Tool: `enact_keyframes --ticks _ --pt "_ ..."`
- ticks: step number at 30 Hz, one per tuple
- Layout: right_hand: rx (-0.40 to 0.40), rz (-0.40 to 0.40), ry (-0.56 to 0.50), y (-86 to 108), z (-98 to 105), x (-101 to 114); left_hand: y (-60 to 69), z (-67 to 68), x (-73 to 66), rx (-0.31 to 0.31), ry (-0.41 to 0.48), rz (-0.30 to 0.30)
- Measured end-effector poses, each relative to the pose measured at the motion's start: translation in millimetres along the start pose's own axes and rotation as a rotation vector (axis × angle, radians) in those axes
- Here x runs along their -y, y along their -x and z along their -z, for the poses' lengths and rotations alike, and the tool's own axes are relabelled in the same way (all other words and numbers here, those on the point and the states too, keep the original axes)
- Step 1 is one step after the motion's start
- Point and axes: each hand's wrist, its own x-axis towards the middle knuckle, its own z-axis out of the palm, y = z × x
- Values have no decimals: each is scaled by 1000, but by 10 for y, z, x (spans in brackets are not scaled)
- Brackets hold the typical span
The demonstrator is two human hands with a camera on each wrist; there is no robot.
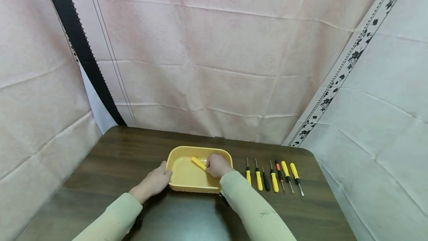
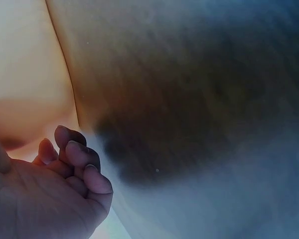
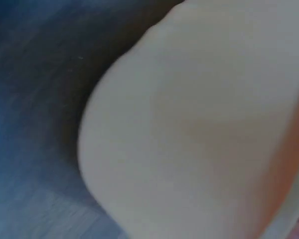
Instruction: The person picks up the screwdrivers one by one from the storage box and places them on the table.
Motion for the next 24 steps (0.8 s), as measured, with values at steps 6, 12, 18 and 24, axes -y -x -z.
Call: enact_keyframes --ticks 6,12,18,24 --pt "21 -64 -65 43 6 8 0 4 4 -19 -5 -15" --pt "-24 -33 -116 -1 -52 67 -4 -5 15 -17 -10 -14" --pt "-59 6 -73 -58 -98 134 10 1 8 -7 3 -11" --pt "-62 -26 -35 -77 -127 184 15 8 -8 -8 7 -15"
